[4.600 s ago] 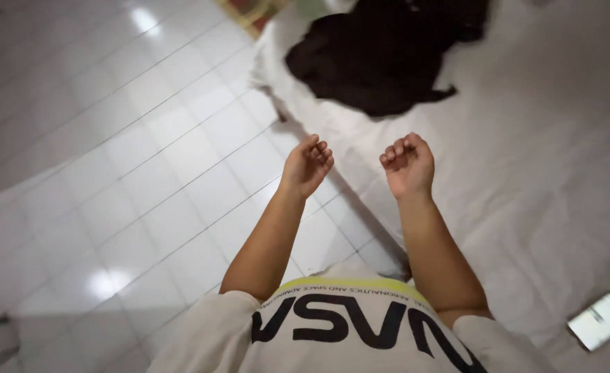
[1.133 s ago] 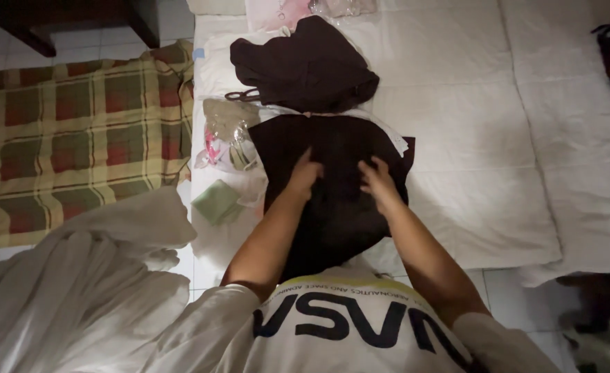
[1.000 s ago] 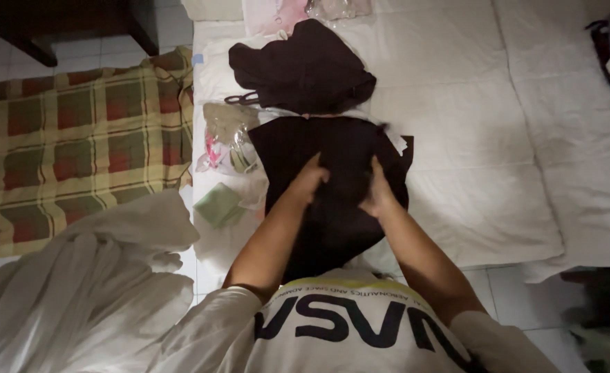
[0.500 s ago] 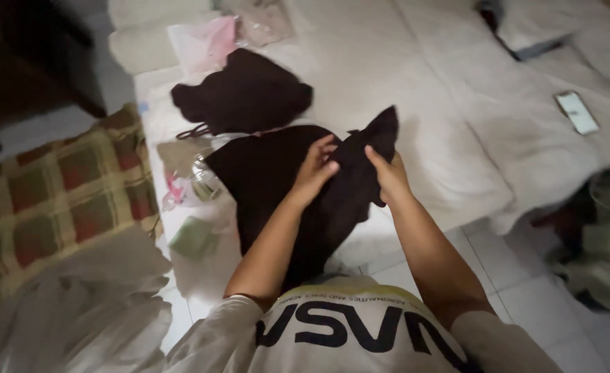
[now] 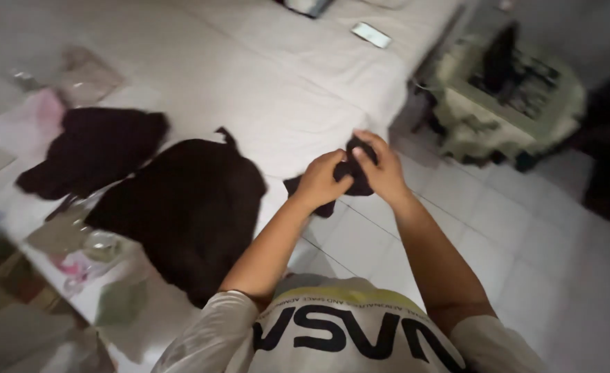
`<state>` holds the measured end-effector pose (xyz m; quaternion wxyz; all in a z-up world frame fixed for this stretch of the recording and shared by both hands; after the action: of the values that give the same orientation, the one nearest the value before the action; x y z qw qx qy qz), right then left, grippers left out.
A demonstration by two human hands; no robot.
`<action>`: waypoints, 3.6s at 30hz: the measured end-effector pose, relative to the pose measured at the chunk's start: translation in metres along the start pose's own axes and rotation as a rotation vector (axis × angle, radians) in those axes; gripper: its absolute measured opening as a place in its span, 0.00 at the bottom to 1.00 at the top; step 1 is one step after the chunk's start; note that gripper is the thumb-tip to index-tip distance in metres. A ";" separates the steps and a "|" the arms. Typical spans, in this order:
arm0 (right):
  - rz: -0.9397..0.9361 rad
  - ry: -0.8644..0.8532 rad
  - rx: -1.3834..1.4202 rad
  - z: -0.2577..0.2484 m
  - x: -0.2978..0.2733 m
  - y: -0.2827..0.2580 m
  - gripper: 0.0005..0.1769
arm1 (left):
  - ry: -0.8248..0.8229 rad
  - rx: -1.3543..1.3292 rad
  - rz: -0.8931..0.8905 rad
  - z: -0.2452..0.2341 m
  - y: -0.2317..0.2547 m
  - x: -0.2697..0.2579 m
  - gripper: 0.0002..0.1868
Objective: The person folds a white pair of shorts and two dark-colored shirts on a bed. They smooth each item, fold it into a compact rectangle, and place it on a growing stack of folded laundry.
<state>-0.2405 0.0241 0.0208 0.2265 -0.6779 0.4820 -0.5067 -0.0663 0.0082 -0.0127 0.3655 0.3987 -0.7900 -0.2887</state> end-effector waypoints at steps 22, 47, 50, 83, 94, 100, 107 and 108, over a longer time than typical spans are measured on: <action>0.233 0.645 -0.329 -0.290 -0.281 -0.096 0.11 | -0.499 -0.051 0.196 0.275 0.128 -0.049 0.12; 0.660 0.875 -1.088 -0.350 -0.466 -0.144 0.21 | -0.819 -0.597 0.670 0.283 0.280 0.055 0.06; 0.685 0.890 -1.084 -0.343 -0.448 -0.146 0.21 | -0.855 -0.555 0.658 0.287 0.274 0.068 0.05; 0.814 0.988 -1.279 -0.363 -0.432 -0.153 0.18 | -1.087 -0.106 0.818 0.312 0.289 0.132 0.13; 0.803 1.197 -1.105 -0.364 -0.455 -0.151 0.14 | -1.170 -0.126 0.879 0.333 0.303 0.109 0.14; 0.728 1.297 -1.320 -0.365 -0.459 -0.151 0.11 | -1.175 -0.264 0.662 0.335 0.311 0.094 0.24; 0.863 1.149 -1.434 -0.354 -0.419 -0.172 0.39 | -0.803 -0.518 0.617 0.334 0.329 0.087 0.19; 0.904 1.116 -1.419 -0.353 -0.418 -0.171 0.42 | -0.828 -0.524 0.592 0.332 0.329 0.089 0.23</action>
<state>-0.4969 0.5318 0.0968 -0.3166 -0.0758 0.9209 -0.2142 -0.5095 0.1580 0.0761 0.1774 -0.0897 -0.8474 -0.4924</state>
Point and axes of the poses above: each hand's wrist, its own x-axis towards the middle knuckle, its own z-axis out of the palm, y = z × x, the point moved 1 cm from there along x, towards the middle knuckle, and after that the axes turned 1 degree about -x, right-handed, at the moved point
